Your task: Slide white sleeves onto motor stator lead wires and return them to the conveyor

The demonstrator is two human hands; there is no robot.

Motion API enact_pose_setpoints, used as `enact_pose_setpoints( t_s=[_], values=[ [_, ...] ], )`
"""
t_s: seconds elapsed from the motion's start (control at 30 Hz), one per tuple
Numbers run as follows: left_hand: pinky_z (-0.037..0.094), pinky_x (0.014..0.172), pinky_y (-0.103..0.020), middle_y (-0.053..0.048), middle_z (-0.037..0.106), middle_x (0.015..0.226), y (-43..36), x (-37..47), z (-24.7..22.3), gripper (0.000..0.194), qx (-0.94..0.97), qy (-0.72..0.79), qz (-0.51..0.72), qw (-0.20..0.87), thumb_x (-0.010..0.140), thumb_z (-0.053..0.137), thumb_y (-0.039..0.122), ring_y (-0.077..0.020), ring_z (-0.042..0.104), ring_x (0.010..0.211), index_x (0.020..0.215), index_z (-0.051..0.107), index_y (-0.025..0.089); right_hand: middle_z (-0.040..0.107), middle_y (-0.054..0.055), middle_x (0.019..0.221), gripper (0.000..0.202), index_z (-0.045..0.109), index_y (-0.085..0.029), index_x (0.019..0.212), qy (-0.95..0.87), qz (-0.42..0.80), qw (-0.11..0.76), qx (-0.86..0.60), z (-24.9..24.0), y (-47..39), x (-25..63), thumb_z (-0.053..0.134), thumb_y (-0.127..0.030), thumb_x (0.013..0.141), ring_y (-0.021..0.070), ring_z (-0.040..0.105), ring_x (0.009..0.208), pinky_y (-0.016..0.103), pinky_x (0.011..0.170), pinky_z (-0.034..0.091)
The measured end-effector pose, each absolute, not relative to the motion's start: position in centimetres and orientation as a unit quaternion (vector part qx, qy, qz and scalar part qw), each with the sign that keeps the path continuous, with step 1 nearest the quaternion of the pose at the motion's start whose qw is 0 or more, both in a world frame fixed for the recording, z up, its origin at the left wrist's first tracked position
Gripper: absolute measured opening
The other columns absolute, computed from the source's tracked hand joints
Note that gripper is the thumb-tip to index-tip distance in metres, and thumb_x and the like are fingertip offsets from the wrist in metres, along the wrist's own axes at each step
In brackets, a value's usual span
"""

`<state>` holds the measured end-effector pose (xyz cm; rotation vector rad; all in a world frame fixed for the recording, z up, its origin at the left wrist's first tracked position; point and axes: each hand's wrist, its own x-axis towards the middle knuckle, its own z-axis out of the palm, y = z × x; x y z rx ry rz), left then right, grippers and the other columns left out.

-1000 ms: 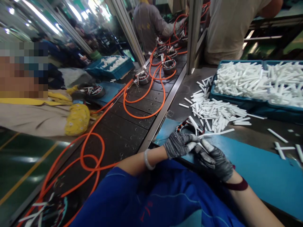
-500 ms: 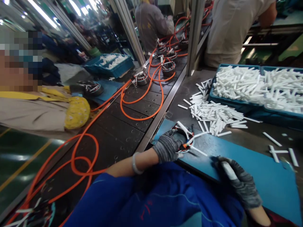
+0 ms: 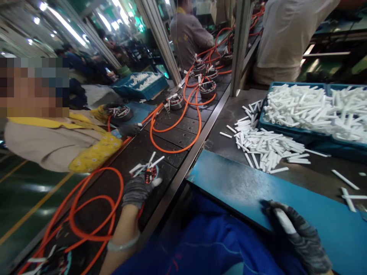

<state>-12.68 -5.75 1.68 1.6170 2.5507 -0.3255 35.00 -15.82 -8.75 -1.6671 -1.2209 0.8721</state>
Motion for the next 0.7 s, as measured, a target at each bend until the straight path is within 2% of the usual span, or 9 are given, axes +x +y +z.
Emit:
enact_pose_setpoints(
  t_s=[0.1,0.2,0.27,0.33,0.43,0.57,0.63,0.7],
  values=[
    [0.046,0.11,-0.048,-0.021,0.063,0.142,-4.9,-14.1,1.5,0.073,0.476,0.864,-0.159,0.047,0.092,0.05,0.06,-0.0369,0.061,0.129,0.145,0.052,0.01,0.081,0.007,0.099,0.039,0.079,-0.023,0.104,-0.496,0.344,0.418,-0.68,-9.1,-15.9,35.0,0.067,-0.055,0.085,0.0279,0.078,0.088,0.04,0.085,0.066],
    [0.037,0.114,-0.058,-0.017,0.067,0.137,-3.8,-13.9,2.8,0.065,0.457,0.876,-0.144,-0.05,0.093,0.041,0.058,-0.0372,0.062,0.126,0.141,0.054,0.017,0.081,0.007,0.099,0.038,0.078,-0.023,0.107,-0.519,0.323,0.405,-0.68,-9.3,-16.0,35.2,0.064,-0.053,0.088,0.0274,0.079,0.089,0.041,0.088,0.066],
    [0.028,0.12,-0.057,-0.013,0.066,0.14,-2.5,-13.0,4.5,0.058,0.499,0.848,-0.096,-0.15,0.096,0.037,0.052,-0.034,0.057,0.131,0.141,0.054,0.019,0.081,0.006,0.103,0.036,0.077,-0.023,0.109,-0.557,0.292,0.403,-0.665,-9.3,-16.0,35.2,0.061,-0.05,0.09,0.0264,0.079,0.091,0.039,0.087,0.066],
    [0.02,0.125,-0.049,-0.011,0.06,0.148,-0.3,-11.7,6.5,0.056,0.57,0.795,-0.048,-0.201,0.098,0.036,0.046,-0.0293,0.05,0.138,0.144,0.051,0.018,0.08,0.005,0.105,0.033,0.077,-0.025,0.109,-0.607,0.245,0.402,-0.64,-9.2,-15.8,35.1,0.059,-0.047,0.093,0.0252,0.079,0.091,0.038,0.085,0.066],
    [0.014,0.127,-0.043,-0.008,0.047,0.159,5.3,-10.3,9.1,0.057,0.657,0.734,-0.009,-0.17,0.099,0.045,0.045,-0.026,0.041,0.145,0.148,0.048,0.016,0.081,0.004,0.103,0.026,0.076,-0.025,0.108,-0.675,0.158,0.398,-0.601,-9.1,-15.6,34.8,0.056,-0.038,0.096,0.0237,0.079,0.086,0.036,0.081,0.066],
    [0.018,0.124,-0.046,-0.018,0.024,0.169,14.8,-10.0,10.0,0.074,0.687,0.725,0.024,-0.054,0.097,0.057,0.043,-0.0316,0.03,0.15,0.155,0.034,0.003,0.08,0.005,0.096,0.024,0.073,-0.022,0.11,-0.725,0.053,0.384,-0.57,-9.2,-15.6,34.2,0.054,-0.029,0.098,0.0223,0.078,0.079,0.033,0.07,0.064],
    [0.016,0.124,-0.044,-0.025,0.016,0.169,18.8,-10.0,9.2,0.09,0.689,0.724,0.023,-0.013,0.097,0.057,0.056,-0.0326,0.025,0.151,0.155,0.024,-0.006,0.08,0.005,0.093,0.022,0.073,-0.022,0.111,-0.732,0.02,0.374,-0.569,-9.3,-15.6,33.9,0.055,-0.026,0.098,0.0219,0.077,0.077,0.033,0.068,0.062],
    [0.014,0.125,-0.042,-0.026,0.019,0.168,22.0,-9.8,8.1,0.106,0.694,0.72,0.015,0.003,0.091,0.057,0.07,-0.0315,0.025,0.15,0.153,0.024,-0.009,0.08,0.004,0.093,0.022,0.072,-0.024,0.112,-0.735,0.003,0.372,-0.567,-9.4,-15.6,33.8,0.057,-0.025,0.097,0.0218,0.076,0.077,0.033,0.069,0.061]
  ],
)
